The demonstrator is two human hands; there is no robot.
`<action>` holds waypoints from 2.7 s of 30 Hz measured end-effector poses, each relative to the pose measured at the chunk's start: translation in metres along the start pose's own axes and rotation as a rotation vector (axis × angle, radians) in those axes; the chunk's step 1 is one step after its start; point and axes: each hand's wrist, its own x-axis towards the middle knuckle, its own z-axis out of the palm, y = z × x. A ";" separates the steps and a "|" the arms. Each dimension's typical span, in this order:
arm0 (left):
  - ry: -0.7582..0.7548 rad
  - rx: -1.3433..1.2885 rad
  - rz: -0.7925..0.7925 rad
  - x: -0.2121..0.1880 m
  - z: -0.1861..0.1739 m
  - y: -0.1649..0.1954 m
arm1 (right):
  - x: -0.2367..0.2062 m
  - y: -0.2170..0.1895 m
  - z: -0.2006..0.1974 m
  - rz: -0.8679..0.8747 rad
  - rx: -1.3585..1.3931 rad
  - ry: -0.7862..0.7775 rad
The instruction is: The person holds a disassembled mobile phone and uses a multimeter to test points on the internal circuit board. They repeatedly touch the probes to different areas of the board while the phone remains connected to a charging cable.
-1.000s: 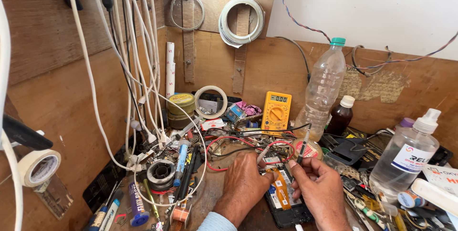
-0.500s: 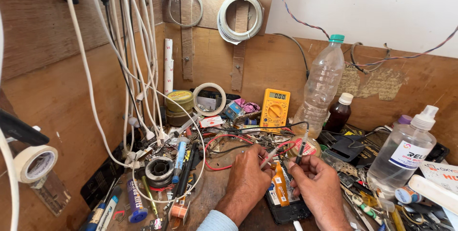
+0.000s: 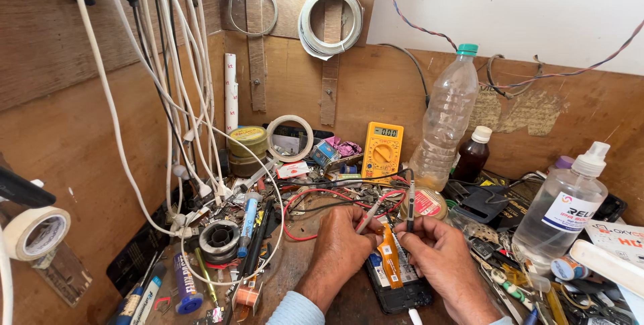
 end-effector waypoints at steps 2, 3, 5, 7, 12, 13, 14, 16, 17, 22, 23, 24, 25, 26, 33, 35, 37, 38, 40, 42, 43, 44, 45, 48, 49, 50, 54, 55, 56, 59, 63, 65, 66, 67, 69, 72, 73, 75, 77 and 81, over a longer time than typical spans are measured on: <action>-0.009 -0.035 -0.026 0.003 0.002 -0.003 | 0.000 -0.001 0.000 -0.008 0.000 0.012; -0.015 -0.063 -0.042 0.005 0.003 -0.005 | 0.000 -0.002 0.000 -0.009 -0.010 0.022; -0.029 -0.117 -0.050 0.009 0.005 -0.009 | 0.000 -0.003 0.000 -0.009 -0.017 0.027; -0.040 -0.168 -0.035 0.010 0.006 -0.013 | -0.001 -0.005 -0.001 -0.009 -0.010 0.013; -0.103 -0.190 0.008 0.011 0.006 -0.016 | -0.002 -0.012 -0.003 0.041 -0.035 -0.025; -0.107 -0.185 0.018 0.010 0.005 -0.015 | -0.002 -0.013 -0.002 0.049 -0.044 -0.030; -0.107 -0.181 0.021 0.009 0.005 -0.014 | -0.003 -0.014 -0.003 0.048 -0.031 -0.038; -0.106 -0.175 0.029 0.006 0.004 -0.011 | -0.004 -0.015 -0.003 0.046 -0.007 -0.053; -0.100 -0.156 0.025 0.005 0.003 -0.010 | -0.005 -0.014 -0.003 0.049 -0.003 -0.056; -0.092 -0.060 -0.002 0.004 -0.001 -0.007 | -0.004 -0.010 -0.004 0.041 0.034 -0.083; -0.094 -0.075 -0.010 0.004 0.000 -0.008 | -0.004 -0.009 -0.005 0.034 0.039 -0.092; -0.096 -0.090 -0.017 0.005 0.000 -0.009 | -0.003 -0.008 -0.005 0.027 0.044 -0.100; -0.100 -0.105 -0.023 0.006 0.001 -0.010 | -0.003 -0.008 -0.006 0.019 0.050 -0.107; -0.099 -0.106 -0.021 0.007 0.002 -0.011 | -0.003 -0.007 -0.007 0.016 0.036 -0.102; -0.085 -0.380 -0.078 0.018 -0.006 -0.017 | -0.002 -0.003 -0.008 -0.021 -0.003 -0.119; -0.059 -0.403 -0.077 0.017 -0.008 -0.016 | 0.000 0.001 -0.008 -0.095 -0.051 -0.123; -0.060 -0.391 -0.090 0.015 -0.008 -0.014 | 0.003 0.004 -0.007 -0.229 -0.119 -0.136; -0.105 -0.351 -0.132 0.013 -0.007 -0.014 | 0.003 0.005 -0.007 -0.244 -0.160 -0.122; -0.198 -0.269 -0.213 0.011 -0.005 -0.014 | 0.004 0.007 -0.007 -0.273 -0.243 -0.092; -0.216 -0.240 -0.165 0.011 -0.002 -0.016 | 0.003 0.008 -0.009 -0.279 -0.311 -0.060; -0.224 -0.225 -0.141 0.011 -0.001 -0.017 | 0.003 0.007 -0.009 -0.283 -0.345 -0.043; -0.222 -0.231 -0.102 0.011 -0.001 -0.018 | 0.002 0.006 -0.009 -0.265 -0.348 -0.041; -0.220 -0.237 -0.064 0.011 -0.001 -0.020 | 0.001 0.005 -0.009 -0.247 -0.351 -0.039; -0.242 -0.194 -0.022 0.011 0.000 -0.021 | -0.003 0.000 -0.009 -0.203 -0.430 -0.017; -0.255 -0.169 -0.021 0.010 0.000 -0.020 | -0.004 -0.001 -0.009 -0.189 -0.467 -0.006; -0.253 -0.160 -0.024 0.009 0.000 -0.019 | -0.005 -0.001 -0.008 -0.206 -0.452 -0.018; -0.244 -0.123 -0.010 0.003 -0.003 -0.013 | -0.006 -0.003 -0.013 -0.269 -0.400 -0.077; -0.239 -0.113 0.000 0.002 -0.004 -0.011 | -0.005 -0.004 -0.014 -0.287 -0.387 -0.096; -0.234 -0.080 0.000 0.002 -0.005 -0.009 | -0.005 -0.005 -0.014 -0.205 -0.349 -0.080; -0.223 -0.006 0.006 0.000 -0.008 -0.005 | -0.005 -0.007 -0.014 -0.035 -0.239 -0.051; -0.219 0.037 0.017 -0.003 -0.009 -0.001 | -0.007 -0.007 -0.015 -0.008 -0.187 -0.094; -0.214 0.059 0.015 -0.003 -0.010 -0.001 | -0.006 -0.005 -0.015 0.013 -0.212 -0.112; -0.212 0.068 0.014 -0.003 -0.009 0.000 | -0.004 -0.004 -0.015 0.027 -0.235 -0.114; -0.210 0.075 0.012 -0.004 -0.009 0.000 | -0.003 -0.002 -0.015 0.042 -0.258 -0.116; -0.213 0.080 0.008 -0.003 -0.008 0.000 | -0.001 0.002 -0.016 0.038 -0.271 -0.105; -0.201 0.103 0.004 -0.004 -0.008 -0.002 | 0.003 0.008 -0.013 -0.043 -0.330 -0.092; -0.196 0.112 0.004 -0.003 -0.008 -0.003 | 0.003 0.009 -0.013 -0.082 -0.355 -0.086; -0.162 0.101 0.001 -0.002 -0.007 -0.005 | 0.003 0.010 -0.013 -0.060 -0.390 -0.080; -0.137 0.086 -0.009 0.001 -0.006 -0.006 | 0.002 0.008 -0.012 -0.055 -0.425 -0.072; -0.105 -0.061 -0.013 0.005 -0.003 -0.010 | -0.002 0.001 -0.010 -0.056 -0.486 -0.059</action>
